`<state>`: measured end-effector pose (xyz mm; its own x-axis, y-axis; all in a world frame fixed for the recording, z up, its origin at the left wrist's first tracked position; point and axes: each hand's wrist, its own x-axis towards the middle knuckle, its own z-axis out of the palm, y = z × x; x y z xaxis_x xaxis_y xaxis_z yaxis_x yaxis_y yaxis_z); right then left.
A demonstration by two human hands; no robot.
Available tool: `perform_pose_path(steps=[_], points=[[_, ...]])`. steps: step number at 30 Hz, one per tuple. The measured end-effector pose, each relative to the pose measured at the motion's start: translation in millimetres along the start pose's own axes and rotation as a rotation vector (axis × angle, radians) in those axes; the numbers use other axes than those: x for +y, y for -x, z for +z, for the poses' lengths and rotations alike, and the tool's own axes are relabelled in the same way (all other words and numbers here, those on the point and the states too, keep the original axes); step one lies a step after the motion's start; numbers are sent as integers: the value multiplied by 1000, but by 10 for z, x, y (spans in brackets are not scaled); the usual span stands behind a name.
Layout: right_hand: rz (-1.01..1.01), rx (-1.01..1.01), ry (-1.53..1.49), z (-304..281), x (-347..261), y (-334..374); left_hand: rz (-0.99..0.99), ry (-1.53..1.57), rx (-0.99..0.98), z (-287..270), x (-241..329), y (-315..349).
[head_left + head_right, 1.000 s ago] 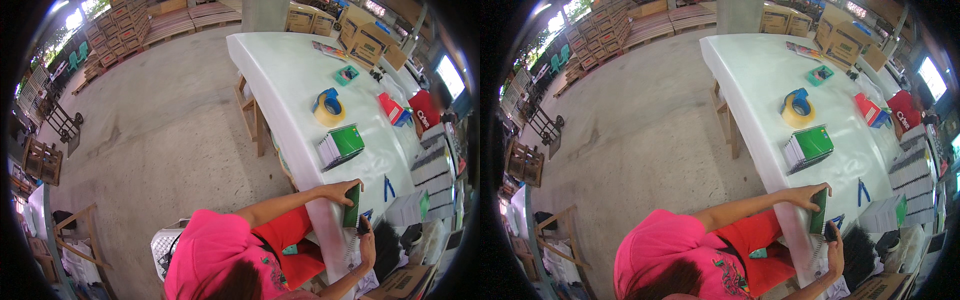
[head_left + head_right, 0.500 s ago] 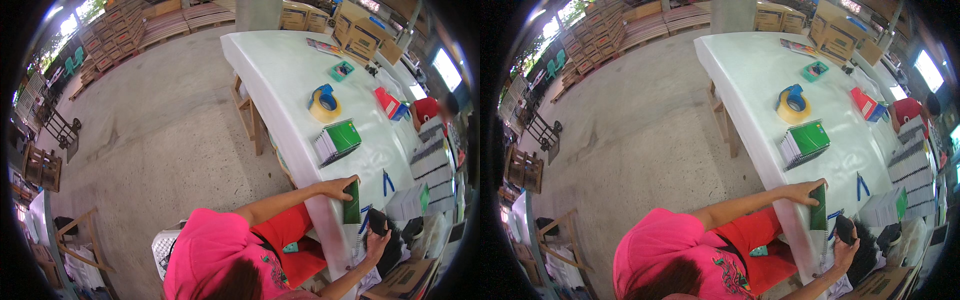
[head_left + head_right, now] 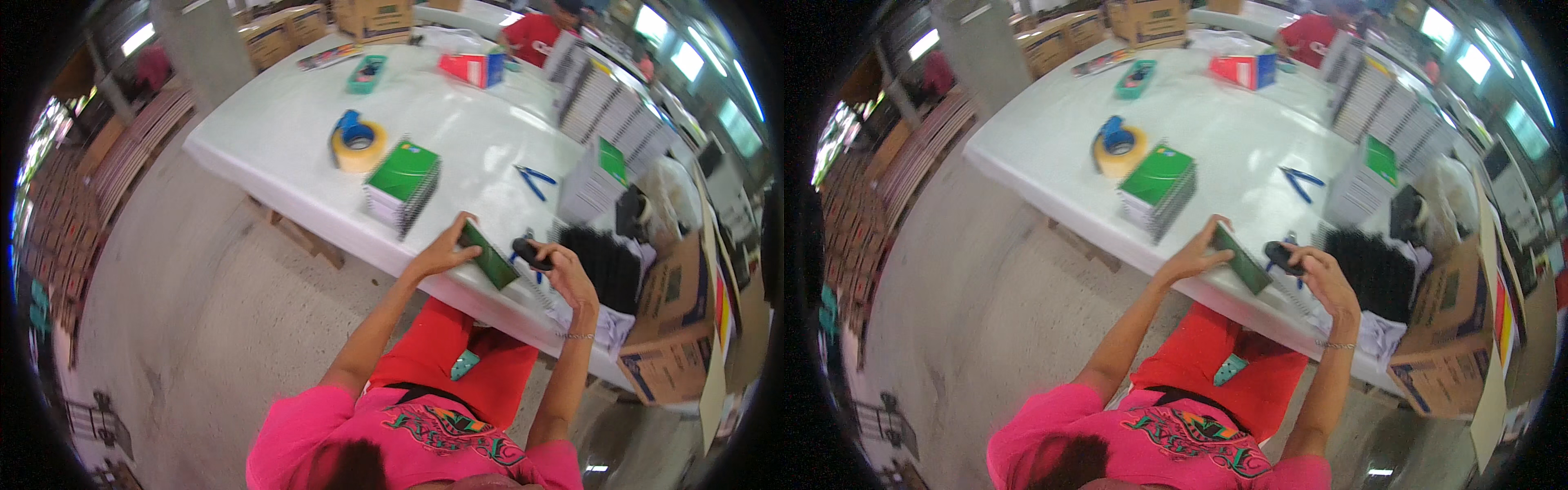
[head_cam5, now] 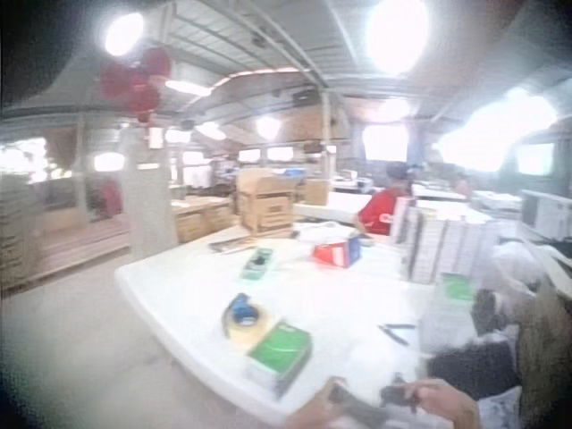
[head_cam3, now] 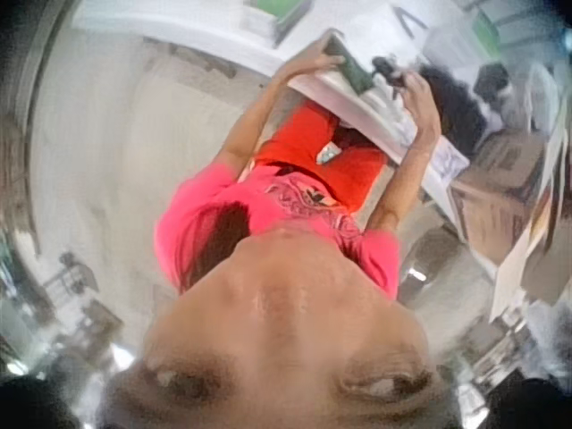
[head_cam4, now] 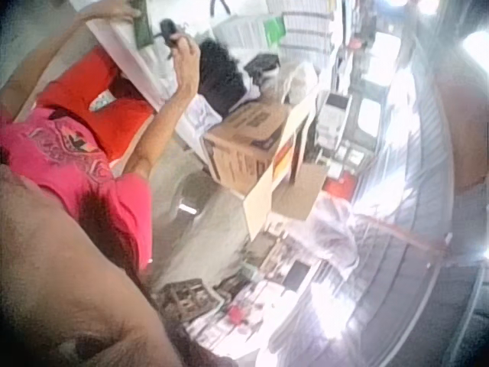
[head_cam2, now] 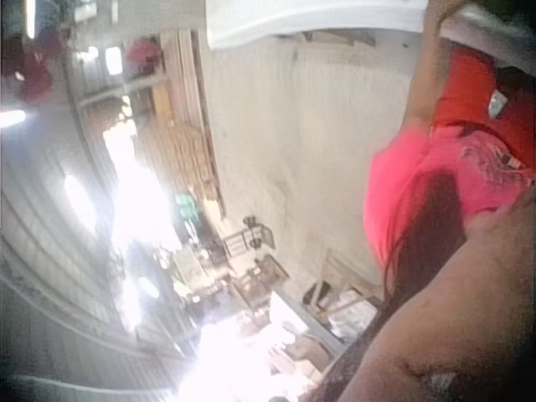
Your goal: The person inserts black spiral coils into green notebooks using pliers. They repeatedly pick up a notebook, insert a coil, crimp it with pliers, and place the finished unit aside.
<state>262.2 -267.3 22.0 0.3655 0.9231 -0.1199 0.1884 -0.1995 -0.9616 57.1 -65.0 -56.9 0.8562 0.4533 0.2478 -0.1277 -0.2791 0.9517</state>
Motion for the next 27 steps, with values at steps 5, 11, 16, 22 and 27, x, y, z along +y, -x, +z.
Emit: perform_pose_path(steps=[5, 11, 16, 22, 27], points=[[-157, 32, -4, 129, -142, -7, -18, 225, -66, -6, -61, -40], [13, 132, -314, 65, 74, -151, -29, 136, -64, 9, -43, -20], [-45, -115, -607, 9, -155, -66, -31, 198, -60, 32, -34, -11], [10, 92, 699, -124, -136, -330, -6, 164, -59, 40, -89, -42], [121, -92, -265, 69, -401, -324, -19, 161, -56, 11, -30, 7]])
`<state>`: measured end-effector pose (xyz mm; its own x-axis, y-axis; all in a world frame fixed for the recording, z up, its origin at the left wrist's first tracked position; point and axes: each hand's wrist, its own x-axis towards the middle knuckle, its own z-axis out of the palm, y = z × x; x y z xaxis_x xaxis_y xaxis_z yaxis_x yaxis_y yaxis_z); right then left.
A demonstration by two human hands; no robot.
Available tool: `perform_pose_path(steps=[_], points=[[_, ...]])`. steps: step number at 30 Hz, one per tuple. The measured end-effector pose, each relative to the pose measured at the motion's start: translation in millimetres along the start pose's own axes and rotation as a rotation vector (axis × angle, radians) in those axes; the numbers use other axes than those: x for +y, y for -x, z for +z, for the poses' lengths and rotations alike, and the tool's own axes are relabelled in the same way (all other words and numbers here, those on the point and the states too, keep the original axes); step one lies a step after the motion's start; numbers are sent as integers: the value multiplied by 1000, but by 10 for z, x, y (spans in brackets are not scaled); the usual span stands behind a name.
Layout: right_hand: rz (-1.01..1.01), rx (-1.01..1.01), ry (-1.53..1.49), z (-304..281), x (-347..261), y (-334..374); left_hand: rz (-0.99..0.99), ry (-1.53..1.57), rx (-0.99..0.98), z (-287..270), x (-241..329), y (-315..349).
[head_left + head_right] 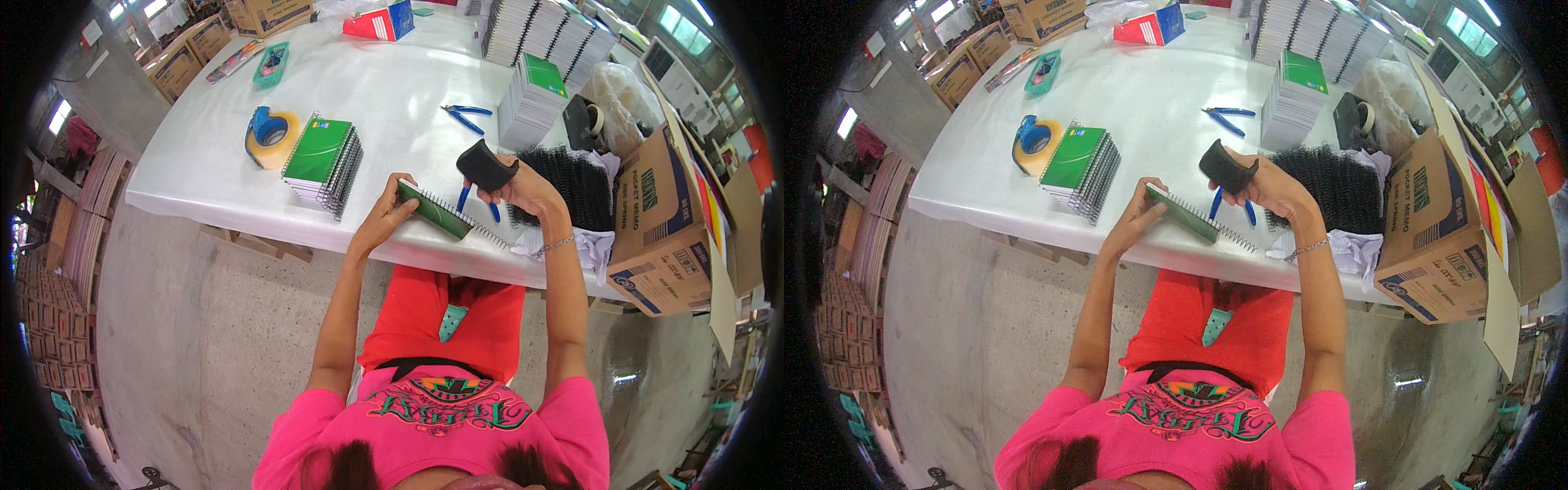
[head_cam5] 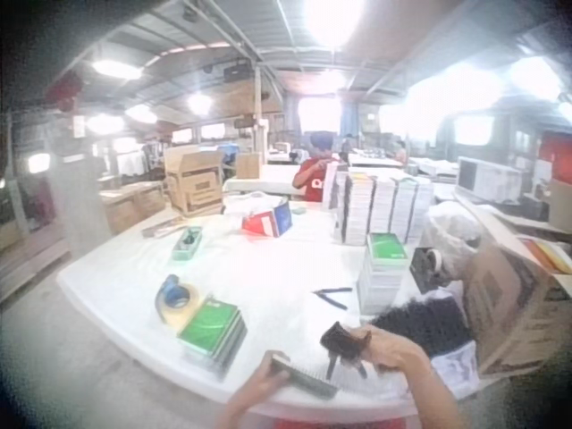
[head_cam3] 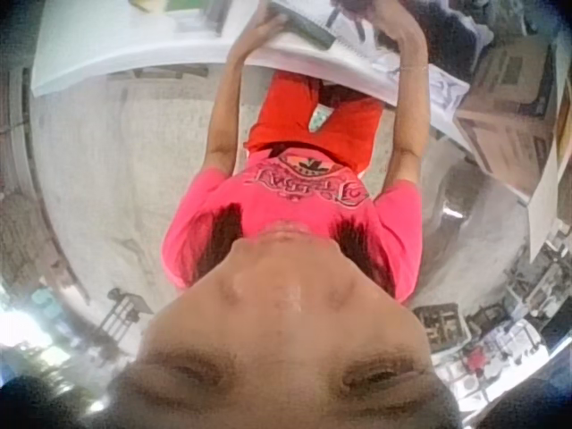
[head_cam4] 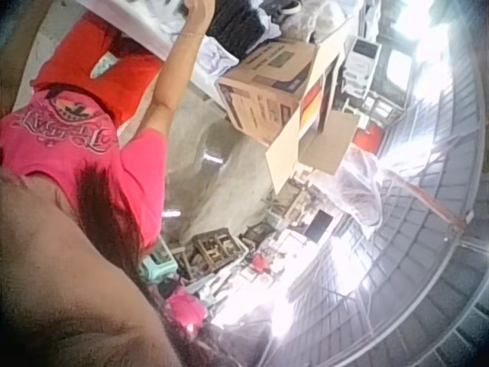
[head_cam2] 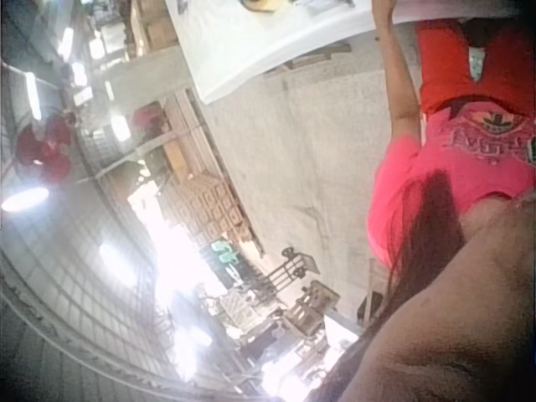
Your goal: The person inserts black spiral coils into green notebooks using pliers. They repeatedly pick up a notebook, insert a coil, crimp it with pliers, and place the finished unit aside.
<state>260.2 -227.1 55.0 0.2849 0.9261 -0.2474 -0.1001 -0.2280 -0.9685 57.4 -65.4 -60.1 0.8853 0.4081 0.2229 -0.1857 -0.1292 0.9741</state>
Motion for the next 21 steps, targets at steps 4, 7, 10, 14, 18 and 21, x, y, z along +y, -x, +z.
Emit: perform_pose_path(steps=[4, 7, 10, 14, 18, 21], points=[[142, -3, 836, -131, 135, -196, 45, -28, -10, 23, -68, -56], [-21, 194, 665, -367, 302, -351, 42, 4, -18, 35, -34, -40], [86, -8, 318, -92, -16, -241, 37, 2, -4, 13, -29, -15], [-109, 273, 1127, -230, 305, -424, -50, 43, -63, 18, -31, -64], [6, 141, 501, -271, 5, -460, 23, -23, -2, -13, -4, 5], [-33, -150, 512, -49, -79, -343, 30, -29, -13, 7, 0, -14]])
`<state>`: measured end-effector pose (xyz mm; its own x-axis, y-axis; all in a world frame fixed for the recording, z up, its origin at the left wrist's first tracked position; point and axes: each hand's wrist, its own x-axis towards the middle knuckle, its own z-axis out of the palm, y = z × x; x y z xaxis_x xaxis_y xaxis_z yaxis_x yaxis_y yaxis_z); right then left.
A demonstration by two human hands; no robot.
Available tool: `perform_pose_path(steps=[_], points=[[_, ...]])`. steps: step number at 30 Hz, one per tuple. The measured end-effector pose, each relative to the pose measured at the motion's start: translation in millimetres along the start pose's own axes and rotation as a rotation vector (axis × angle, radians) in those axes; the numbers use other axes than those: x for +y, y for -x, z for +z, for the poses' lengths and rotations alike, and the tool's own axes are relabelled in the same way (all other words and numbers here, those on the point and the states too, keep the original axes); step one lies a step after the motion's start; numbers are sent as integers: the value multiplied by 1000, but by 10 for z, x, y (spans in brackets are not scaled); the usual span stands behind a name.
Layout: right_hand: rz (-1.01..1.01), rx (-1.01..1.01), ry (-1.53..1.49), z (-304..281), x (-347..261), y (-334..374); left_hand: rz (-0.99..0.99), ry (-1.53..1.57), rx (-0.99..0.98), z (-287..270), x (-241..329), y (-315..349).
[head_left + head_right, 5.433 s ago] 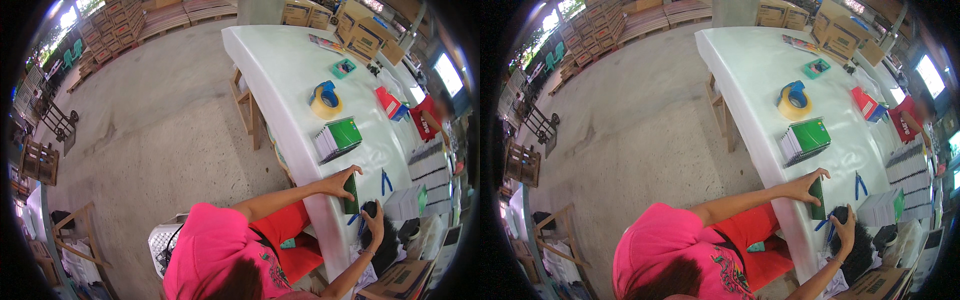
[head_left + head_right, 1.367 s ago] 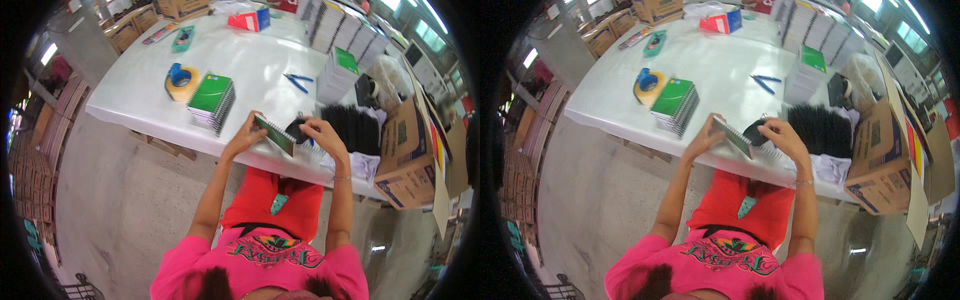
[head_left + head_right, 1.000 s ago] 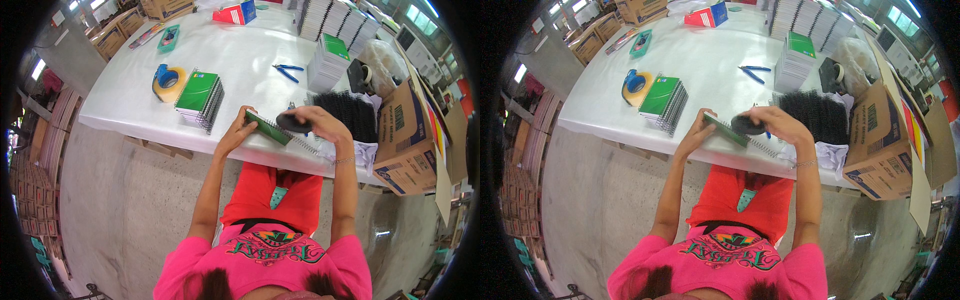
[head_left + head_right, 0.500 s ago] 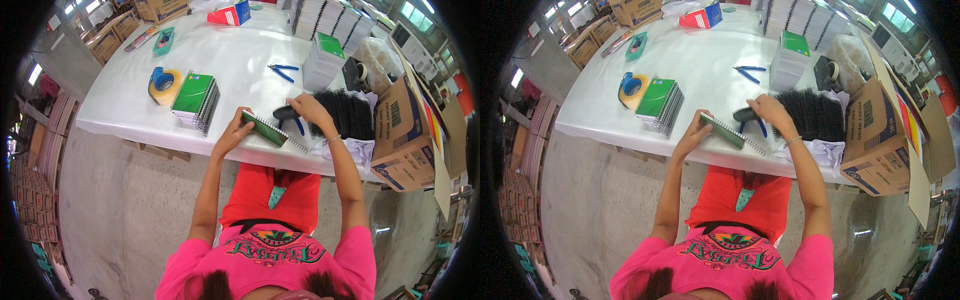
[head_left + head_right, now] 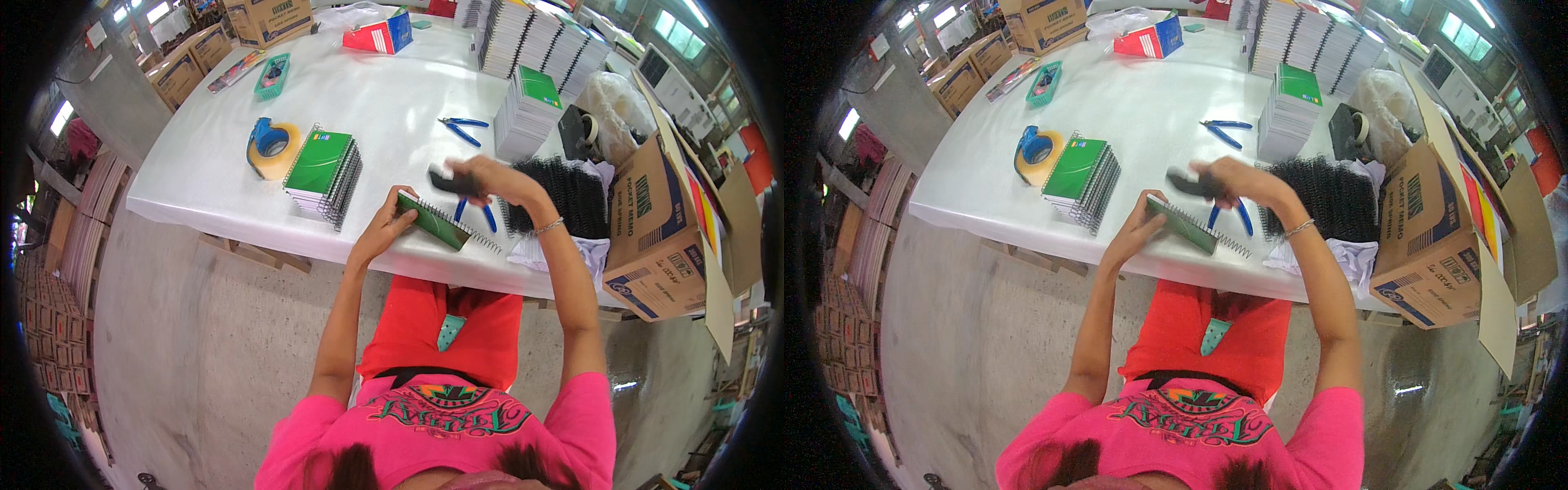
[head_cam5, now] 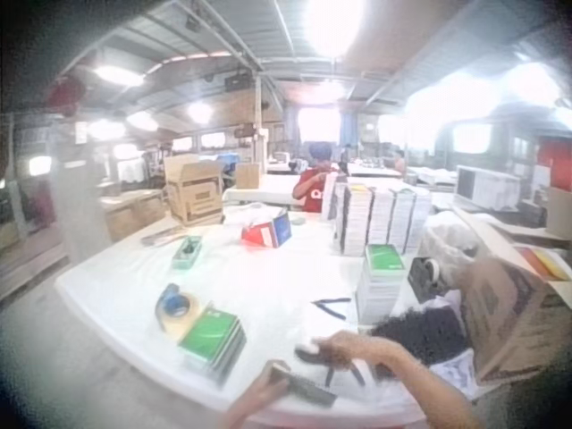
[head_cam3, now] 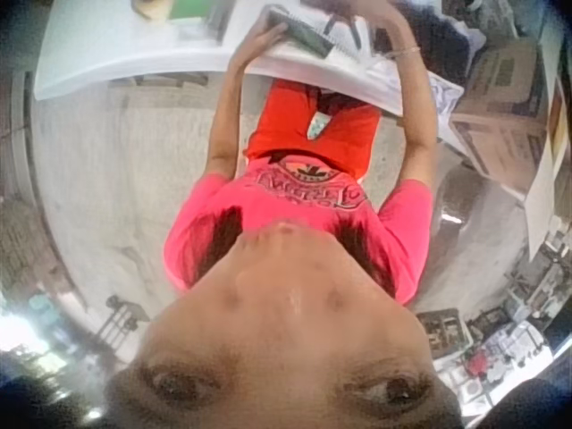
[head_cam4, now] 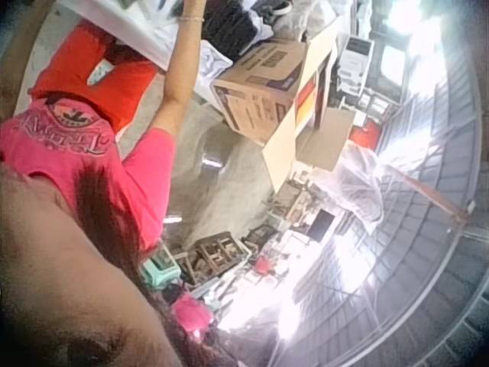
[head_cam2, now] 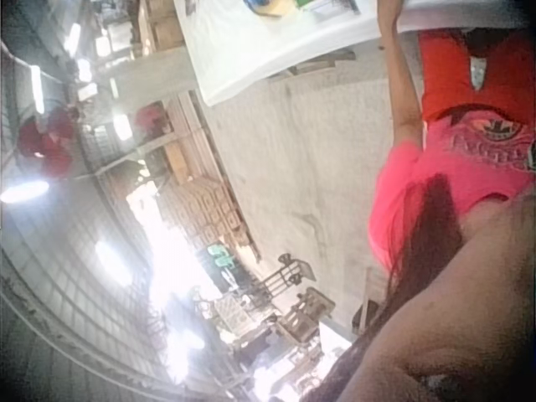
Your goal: The person inserts black spiral coils into green notebooks using pliers. They repeatedly pick up a notebook, insert a coil, crimp it with pliers, and place the finished unit aside.
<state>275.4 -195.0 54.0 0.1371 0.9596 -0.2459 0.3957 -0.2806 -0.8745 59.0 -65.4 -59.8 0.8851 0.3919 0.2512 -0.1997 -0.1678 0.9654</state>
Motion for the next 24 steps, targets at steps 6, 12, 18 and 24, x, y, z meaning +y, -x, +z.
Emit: perform_pose_path(steps=[6, 12, 18, 24], points=[[23, 658, 1134, -177, 627, -284, -3, 19, -19, 27, 34, -33], [-257, 676, 991, 67, 414, -62, -30, 42, -3, 5, -16, -23], [-444, 443, 537, 903, -150, 261, -4, 236, 140, 96, 54, 58], [-398, 716, 523, 1305, -241, 372, 32, 233, 324, 259, 283, 236]])
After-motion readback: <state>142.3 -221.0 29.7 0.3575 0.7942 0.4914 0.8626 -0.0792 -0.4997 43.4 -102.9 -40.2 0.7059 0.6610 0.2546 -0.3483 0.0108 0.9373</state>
